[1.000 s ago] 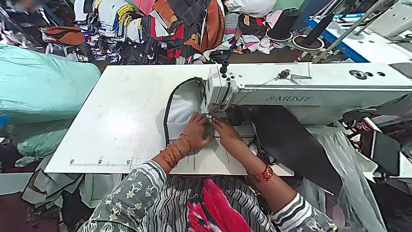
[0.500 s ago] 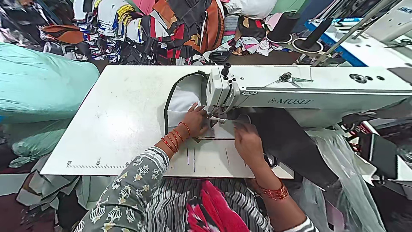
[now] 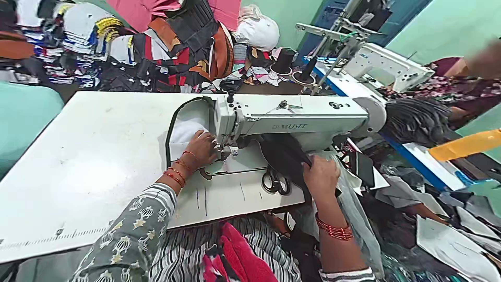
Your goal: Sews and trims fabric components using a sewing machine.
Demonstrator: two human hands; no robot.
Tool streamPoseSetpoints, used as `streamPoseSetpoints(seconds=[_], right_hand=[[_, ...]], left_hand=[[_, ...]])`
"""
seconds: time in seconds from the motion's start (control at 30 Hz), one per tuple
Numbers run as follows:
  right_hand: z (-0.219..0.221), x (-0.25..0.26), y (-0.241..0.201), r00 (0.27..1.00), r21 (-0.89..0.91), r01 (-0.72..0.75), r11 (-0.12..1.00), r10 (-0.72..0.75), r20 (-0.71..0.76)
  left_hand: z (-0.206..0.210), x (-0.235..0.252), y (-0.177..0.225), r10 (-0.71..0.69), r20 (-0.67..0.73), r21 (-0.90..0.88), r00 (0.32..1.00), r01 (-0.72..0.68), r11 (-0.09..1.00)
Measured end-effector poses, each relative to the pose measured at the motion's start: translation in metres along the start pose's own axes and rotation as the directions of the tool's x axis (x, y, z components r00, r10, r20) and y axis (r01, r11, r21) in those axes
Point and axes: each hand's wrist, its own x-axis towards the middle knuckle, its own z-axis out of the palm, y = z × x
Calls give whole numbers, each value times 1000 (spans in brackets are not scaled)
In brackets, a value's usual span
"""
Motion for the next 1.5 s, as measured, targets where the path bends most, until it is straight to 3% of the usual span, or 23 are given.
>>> streamPoseSetpoints(seconds=[0.1,0.23,0.33,0.4,0.43,0.53,0.6,0.67,0.77,0.97,1.1,1.23,1.37,1.5], right_hand=[[-10,1,-22,1000,71,-3,998,4,-18],[3,20,-47,998,369,43,929,-53,16],[43,39,-65,993,665,109,739,-106,-46],[68,51,-74,986,812,92,576,-169,8],[76,57,-78,975,819,92,566,-220,42],[73,59,-88,946,729,46,684,-264,188],[65,46,-84,954,657,110,746,-264,140],[62,27,-65,944,523,267,809,-328,25],[57,-12,-37,950,348,285,893,-313,25],[52,-59,-13,971,245,162,956,-199,132],[26,-59,-13,933,268,12,963,-107,345],[10,-67,7,835,433,-190,881,-86,543],[-9,-92,23,684,433,-405,805,-47,728],[-5,-126,40,593,632,-512,582,-293,750]], left_hand=[[0,-1,3,-37,16,-2,999,37,999],[-4,0,7,-92,75,18,993,91,996],[-9,0,11,-198,139,55,970,192,980],[-11,-4,11,-273,147,49,951,269,962],[-13,-7,12,-311,151,42,938,308,950],[-21,-23,17,-396,163,48,904,393,918],[-25,-34,24,-440,175,24,881,443,896],[-25,-43,31,-473,191,5,860,481,877],[-18,-49,36,-486,187,-6,854,496,868],[-10,-50,34,-488,111,-51,866,495,867],[-2,-51,32,-485,34,-69,874,486,871],[2,-51,30,-487,17,-27,873,488,873],[-1,-50,30,-491,72,-24,868,494,869],[4,-50,28,-492,62,-77,868,496,865]])
